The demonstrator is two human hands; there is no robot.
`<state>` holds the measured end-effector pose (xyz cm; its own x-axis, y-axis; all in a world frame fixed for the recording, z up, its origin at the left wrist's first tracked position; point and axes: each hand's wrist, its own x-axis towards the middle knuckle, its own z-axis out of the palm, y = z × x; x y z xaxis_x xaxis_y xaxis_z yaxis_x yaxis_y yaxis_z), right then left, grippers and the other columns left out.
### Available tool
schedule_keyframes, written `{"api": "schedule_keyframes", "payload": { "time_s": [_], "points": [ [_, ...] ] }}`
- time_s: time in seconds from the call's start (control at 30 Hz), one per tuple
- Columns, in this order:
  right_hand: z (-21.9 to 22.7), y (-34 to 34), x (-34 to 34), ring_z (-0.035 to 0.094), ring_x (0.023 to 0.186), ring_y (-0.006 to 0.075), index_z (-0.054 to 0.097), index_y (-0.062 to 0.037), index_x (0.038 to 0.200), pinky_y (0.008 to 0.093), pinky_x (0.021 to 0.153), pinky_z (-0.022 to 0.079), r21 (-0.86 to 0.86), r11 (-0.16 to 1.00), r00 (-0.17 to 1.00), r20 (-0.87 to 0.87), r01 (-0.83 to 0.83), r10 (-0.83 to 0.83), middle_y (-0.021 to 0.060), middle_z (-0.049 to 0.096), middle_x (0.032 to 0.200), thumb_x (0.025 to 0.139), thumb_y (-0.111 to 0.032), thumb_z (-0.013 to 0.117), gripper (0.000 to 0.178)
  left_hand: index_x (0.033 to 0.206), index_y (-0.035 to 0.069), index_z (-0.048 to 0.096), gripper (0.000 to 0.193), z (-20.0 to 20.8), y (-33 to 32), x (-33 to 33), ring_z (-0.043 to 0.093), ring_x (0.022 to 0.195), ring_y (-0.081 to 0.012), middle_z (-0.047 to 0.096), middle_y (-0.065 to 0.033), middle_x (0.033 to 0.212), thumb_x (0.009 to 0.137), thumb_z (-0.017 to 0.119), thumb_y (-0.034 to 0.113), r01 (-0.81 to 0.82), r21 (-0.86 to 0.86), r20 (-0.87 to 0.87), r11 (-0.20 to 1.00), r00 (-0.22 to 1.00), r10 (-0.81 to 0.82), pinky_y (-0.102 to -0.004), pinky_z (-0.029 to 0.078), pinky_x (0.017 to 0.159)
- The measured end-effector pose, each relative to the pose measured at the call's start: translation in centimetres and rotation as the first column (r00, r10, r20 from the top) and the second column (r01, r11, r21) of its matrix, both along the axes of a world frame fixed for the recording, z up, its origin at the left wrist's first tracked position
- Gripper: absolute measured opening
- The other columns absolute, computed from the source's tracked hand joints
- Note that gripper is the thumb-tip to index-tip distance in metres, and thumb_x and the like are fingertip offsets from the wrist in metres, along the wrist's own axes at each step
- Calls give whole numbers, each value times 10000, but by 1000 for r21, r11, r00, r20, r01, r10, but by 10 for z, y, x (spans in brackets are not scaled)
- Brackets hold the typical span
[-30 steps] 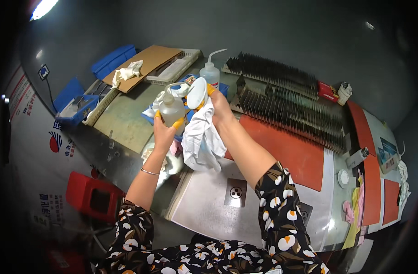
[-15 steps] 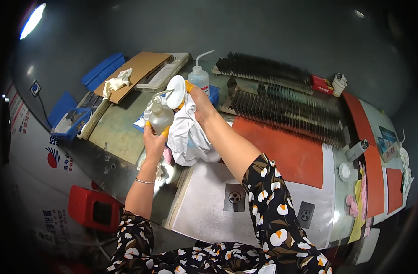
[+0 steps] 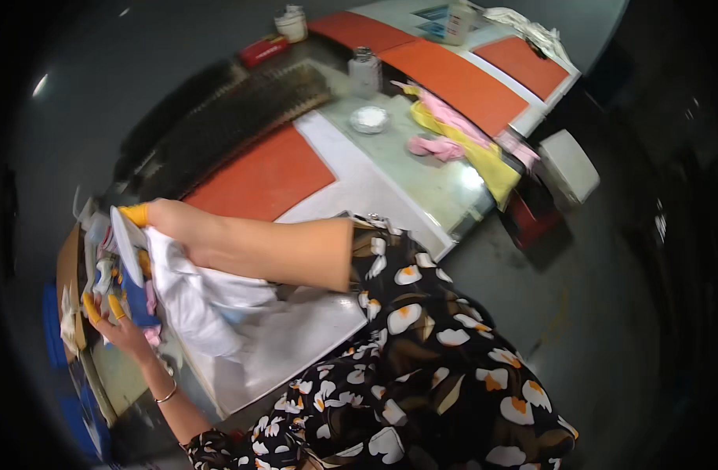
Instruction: The person cleans three small metal plates with circular cutouts using a white cloth and a liquid from a squeeze bottle. They wipe each plate individually, apply liquid, and then wipe again, repeating the process for each plate before stacking them together.
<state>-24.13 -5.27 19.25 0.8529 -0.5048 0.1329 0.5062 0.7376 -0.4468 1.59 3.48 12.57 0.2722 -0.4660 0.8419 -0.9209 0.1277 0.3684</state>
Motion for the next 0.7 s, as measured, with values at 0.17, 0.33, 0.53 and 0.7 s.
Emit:
{"api": "schedule_keyframes", "payload": {
  "time_s": [0.17,0.33,0.53,0.7],
  "points": [
    [-45,75,-234,642,719,144,558,-56,1035,303,616,552,32,861,800,-389,508,-457,72,631,897,932,-216,455,217,1239,25,479,490,-4,-59,-193,493,1059,-298,509,-151,1196,778,634,83,553,446,156,704,726,-670,-368,371,925],
    [-70,135,-399,589,732,106,563,-22,993,228,657,485,-253,468,272,-551,847,-789,22,607,852,914,-186,472,203,1213,42,505,444,-38,-120,-405,436,1148,-343,448,-149,1285,789,618,109,780,600,-76,176,275,-958,-406,358,962],
    [-107,79,-468,616,612,225,553,-37,925,354,522,455,-944,316,-503,-319,93,-804,117,617,730,848,-228,589,209,1041,62,617,316,-116,-213,-557,472,1081,-313,520,-137,1164,732,565,23,852,444,-24,276,319,-947,-379,387,915],
    [-138,-19,-441,596,654,386,532,-29,830,455,574,457,-792,372,-630,21,-484,-776,183,616,702,743,-193,664,228,886,42,638,215,-153,-231,-586,496,1000,-313,556,-128,1022,696,551,-11,937,311,-217,157,230,-949,-375,408,871]
  ]
}}
